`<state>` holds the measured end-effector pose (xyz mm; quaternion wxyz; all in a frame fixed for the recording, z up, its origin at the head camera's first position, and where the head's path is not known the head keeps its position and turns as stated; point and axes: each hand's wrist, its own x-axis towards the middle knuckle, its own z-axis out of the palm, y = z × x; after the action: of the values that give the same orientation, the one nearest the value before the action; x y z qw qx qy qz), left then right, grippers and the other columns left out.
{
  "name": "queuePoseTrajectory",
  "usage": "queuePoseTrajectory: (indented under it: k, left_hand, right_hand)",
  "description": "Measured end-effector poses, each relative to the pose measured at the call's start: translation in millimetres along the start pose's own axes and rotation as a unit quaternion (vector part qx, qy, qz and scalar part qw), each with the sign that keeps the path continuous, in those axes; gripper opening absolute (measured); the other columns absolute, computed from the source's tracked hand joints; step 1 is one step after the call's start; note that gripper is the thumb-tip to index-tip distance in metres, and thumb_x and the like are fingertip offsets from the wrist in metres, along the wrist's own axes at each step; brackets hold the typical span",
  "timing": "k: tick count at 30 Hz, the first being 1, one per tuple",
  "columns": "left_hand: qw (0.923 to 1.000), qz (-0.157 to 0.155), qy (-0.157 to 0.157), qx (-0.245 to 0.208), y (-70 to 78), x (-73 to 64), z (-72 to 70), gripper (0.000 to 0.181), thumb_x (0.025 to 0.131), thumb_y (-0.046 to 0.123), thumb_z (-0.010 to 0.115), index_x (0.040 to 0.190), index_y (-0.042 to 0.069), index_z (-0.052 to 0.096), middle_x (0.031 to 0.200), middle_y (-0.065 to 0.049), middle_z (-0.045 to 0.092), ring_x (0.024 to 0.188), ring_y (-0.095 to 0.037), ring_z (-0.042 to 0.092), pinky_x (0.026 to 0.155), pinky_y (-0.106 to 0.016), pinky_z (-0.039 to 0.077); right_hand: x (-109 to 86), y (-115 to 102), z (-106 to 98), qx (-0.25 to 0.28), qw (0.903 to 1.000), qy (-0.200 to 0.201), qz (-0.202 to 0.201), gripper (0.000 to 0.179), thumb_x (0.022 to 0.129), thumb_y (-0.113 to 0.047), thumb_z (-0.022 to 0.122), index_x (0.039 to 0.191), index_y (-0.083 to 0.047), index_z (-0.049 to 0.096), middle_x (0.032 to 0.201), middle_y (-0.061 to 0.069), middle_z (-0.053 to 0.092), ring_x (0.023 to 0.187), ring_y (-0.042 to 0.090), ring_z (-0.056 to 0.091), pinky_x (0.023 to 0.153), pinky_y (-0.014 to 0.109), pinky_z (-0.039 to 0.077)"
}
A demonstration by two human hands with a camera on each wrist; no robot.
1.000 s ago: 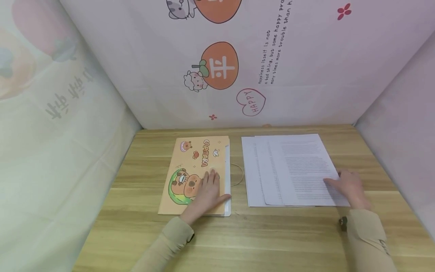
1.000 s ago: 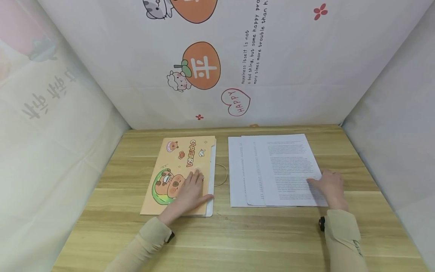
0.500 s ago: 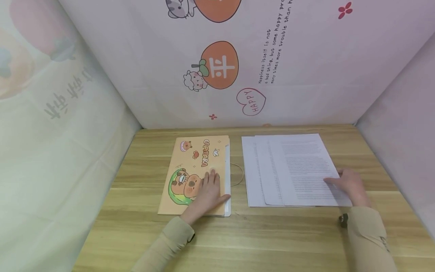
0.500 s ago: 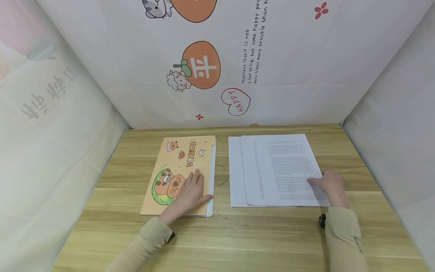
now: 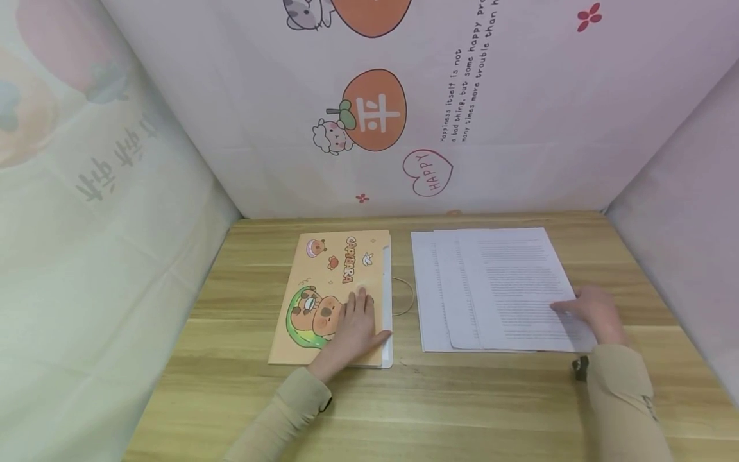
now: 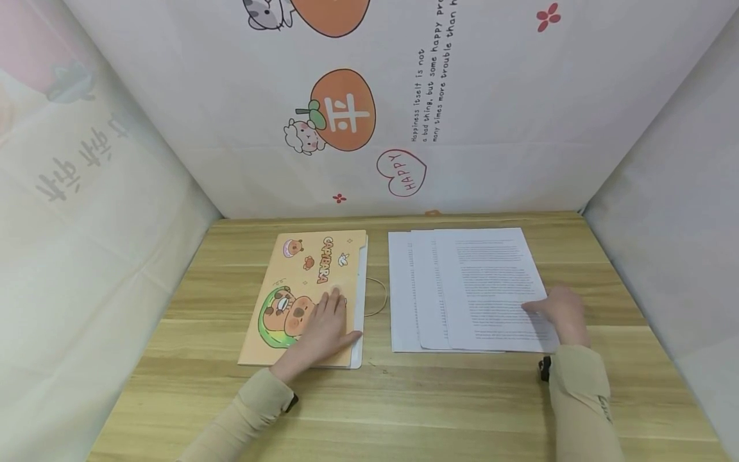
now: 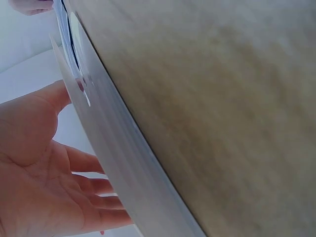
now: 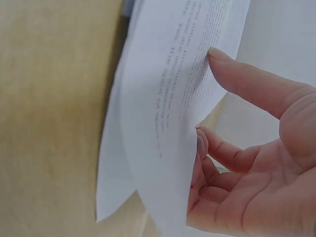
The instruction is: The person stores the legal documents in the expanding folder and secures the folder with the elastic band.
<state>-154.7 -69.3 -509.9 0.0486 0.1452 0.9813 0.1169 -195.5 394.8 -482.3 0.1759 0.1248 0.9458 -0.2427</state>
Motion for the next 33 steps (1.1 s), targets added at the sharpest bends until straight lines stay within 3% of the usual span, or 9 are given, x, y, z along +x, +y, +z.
queuePoseTrajectory:
  k: [8,13,22,33]
  left_hand:
    - [0.9999,-0.006,0.014,-0.001,2.2,1.8,1.0,0.085,0.087,0.046,0.069,0.144,-0.011,0.039,0.156,-0.032,0.03,0.143,-0.053,0.031,0.115,-0.063,0.035]
    - [0.9997,-0.01,0.022,0.007,3.8,2.4,0.6,0.087,0.086,0.046,0.07,0.143,-0.012,0.039,0.155,-0.033,0.03,0.141,-0.054,0.032,0.114,-0.063,0.036]
    - [0.9987,-0.046,0.015,0.012,8.4,2.8,-1.8,0.089,0.084,0.048,0.072,0.143,-0.013,0.041,0.152,-0.036,0.034,0.141,-0.054,0.033,0.111,-0.066,0.036]
    - [0.9971,-0.075,0.004,-0.014,10.2,3.1,-2.0,0.085,0.084,0.043,0.071,0.14,-0.015,0.043,0.152,-0.038,0.033,0.142,-0.054,0.031,0.111,-0.068,0.036]
  right_hand:
    - [3.0,-1,-3,-0.002,0.9998,-0.008,0.017,0.067,0.081,-0.032,0.072,0.112,0.024,0.053,0.102,0.04,0.059,0.086,0.043,0.06,0.069,0.044,0.05]
    - [-0.3,-8,-5,-0.009,0.9994,-0.007,0.032,0.066,0.081,-0.03,0.071,0.111,0.025,0.051,0.102,0.04,0.057,0.088,0.045,0.059,0.071,0.047,0.051]
    - [-3.7,-13,-4,-0.029,0.9994,0.015,0.012,0.063,0.08,-0.027,0.072,0.109,0.024,0.053,0.103,0.041,0.059,0.087,0.047,0.06,0.071,0.049,0.052]
    - [0.0,-6,1,0.022,0.9995,-0.001,0.025,0.071,0.081,-0.026,0.072,0.12,0.026,0.043,0.108,0.043,0.054,0.09,0.048,0.059,0.072,0.051,0.051]
